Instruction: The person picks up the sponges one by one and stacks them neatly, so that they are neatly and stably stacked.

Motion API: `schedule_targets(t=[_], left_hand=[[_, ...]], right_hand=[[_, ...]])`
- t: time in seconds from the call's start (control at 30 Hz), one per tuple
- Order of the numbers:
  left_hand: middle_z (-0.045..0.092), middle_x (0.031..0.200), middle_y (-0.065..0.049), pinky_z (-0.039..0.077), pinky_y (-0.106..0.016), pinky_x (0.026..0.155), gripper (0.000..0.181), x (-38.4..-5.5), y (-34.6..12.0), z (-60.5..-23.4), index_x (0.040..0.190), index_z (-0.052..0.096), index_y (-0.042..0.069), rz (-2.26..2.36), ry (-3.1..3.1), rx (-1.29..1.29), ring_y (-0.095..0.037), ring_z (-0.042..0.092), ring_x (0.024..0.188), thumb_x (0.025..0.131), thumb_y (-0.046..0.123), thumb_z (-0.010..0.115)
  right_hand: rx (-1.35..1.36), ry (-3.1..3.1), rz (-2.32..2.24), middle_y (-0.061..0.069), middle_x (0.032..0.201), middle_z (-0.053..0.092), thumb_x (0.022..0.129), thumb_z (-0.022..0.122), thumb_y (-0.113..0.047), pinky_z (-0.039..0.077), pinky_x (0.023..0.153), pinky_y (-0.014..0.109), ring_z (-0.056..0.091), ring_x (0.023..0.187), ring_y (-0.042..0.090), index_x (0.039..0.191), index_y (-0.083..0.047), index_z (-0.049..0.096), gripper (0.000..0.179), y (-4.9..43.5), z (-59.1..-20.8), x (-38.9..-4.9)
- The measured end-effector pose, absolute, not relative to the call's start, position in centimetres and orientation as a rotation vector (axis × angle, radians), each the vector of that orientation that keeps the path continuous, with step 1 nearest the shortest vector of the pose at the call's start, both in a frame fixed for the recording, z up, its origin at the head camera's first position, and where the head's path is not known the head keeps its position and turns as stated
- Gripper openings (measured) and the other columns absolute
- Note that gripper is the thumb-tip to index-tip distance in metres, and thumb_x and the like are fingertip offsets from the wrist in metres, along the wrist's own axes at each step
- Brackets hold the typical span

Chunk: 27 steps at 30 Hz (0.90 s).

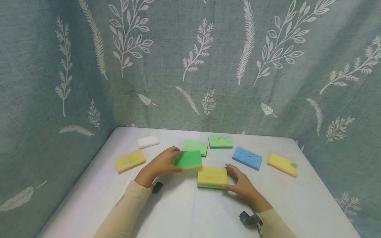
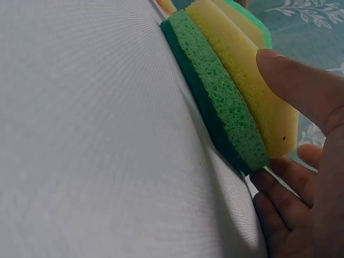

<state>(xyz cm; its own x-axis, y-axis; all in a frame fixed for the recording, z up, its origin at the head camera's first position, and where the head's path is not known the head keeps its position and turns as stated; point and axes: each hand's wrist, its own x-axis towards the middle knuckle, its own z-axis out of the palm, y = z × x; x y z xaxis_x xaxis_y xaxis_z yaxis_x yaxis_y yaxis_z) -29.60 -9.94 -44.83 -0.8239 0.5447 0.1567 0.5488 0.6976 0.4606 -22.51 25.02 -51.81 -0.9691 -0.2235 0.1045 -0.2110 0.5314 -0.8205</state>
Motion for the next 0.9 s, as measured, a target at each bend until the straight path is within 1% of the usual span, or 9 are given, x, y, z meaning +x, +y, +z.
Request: schedule_targets(t=[0.17, 0.3, 0.47, 0.7, 0.9], left_hand=[[0.055, 0.129, -0.007, 0.042, -0.040, 0.102, 0.075, -29.5, -9.2, -45.0, 0.137, 0.057, 0.008, -0.769, -2.913, -0.917, -0.024, 0.052, 0.119, 0.072, 0.031, 0.087], [0.054, 0.131, -0.007, 0.041, -0.040, 0.102, 0.074, -29.3, -8.6, -45.0, 0.136, 0.057, 0.008, -0.771, -2.908, -0.949, -0.024, 0.051, 0.121, 0.072, 0.031, 0.086], [0.054, 0.132, -0.007, 0.041, -0.040, 0.103, 0.072, -29.1, -7.9, -44.8, 0.134, 0.058, 0.005, -0.772, -2.876, -1.003, -0.024, 0.050, 0.123, 0.073, 0.033, 0.085], [0.053, 0.133, -0.006, 0.040, -0.037, 0.104, 0.072, -29.0, -6.9, -44.8, 0.134, 0.058, 0.006, -0.728, -2.881, -1.052, -0.022, 0.050, 0.123, 0.074, 0.037, 0.084], [0.052, 0.134, -0.008, 0.040, -0.038, 0.105, 0.070, -28.7, -6.0, -44.7, 0.134, 0.058, 0.006, -0.720, -2.875, -1.096, -0.024, 0.048, 0.125, 0.076, 0.036, 0.083]], right_hand=[[-0.407, 2.721, -1.467, 0.011, 0.144, 0.049, 0.072, 0.085, -0.041, 0.025, 0.112, 0.052, 0.041, 0.134, 0.030, 0.146, -0.011, 0.042, 0.090, 25.0, -51.6, -22.4], [-0.428, 2.736, -1.443, 0.010, 0.146, 0.047, 0.073, 0.084, -0.042, 0.026, 0.112, 0.049, 0.038, 0.136, 0.029, 0.145, -0.010, 0.044, 0.089, 25.1, -51.7, -22.5], [-0.447, 2.743, -1.441, 0.009, 0.146, 0.047, 0.074, 0.084, -0.043, 0.027, 0.112, 0.049, 0.038, 0.137, 0.029, 0.145, -0.010, 0.044, 0.088, 25.2, -51.8, -22.6], [-0.452, 2.737, -1.447, 0.008, 0.146, 0.047, 0.074, 0.083, -0.043, 0.026, 0.112, 0.048, 0.038, 0.137, 0.028, 0.145, -0.010, 0.044, 0.087, 25.2, -51.6, -22.5], [-0.442, 2.730, -1.455, 0.009, 0.146, 0.047, 0.075, 0.082, -0.043, 0.025, 0.112, 0.050, 0.038, 0.136, 0.029, 0.145, -0.011, 0.044, 0.086, 25.2, -51.4, -22.4]])
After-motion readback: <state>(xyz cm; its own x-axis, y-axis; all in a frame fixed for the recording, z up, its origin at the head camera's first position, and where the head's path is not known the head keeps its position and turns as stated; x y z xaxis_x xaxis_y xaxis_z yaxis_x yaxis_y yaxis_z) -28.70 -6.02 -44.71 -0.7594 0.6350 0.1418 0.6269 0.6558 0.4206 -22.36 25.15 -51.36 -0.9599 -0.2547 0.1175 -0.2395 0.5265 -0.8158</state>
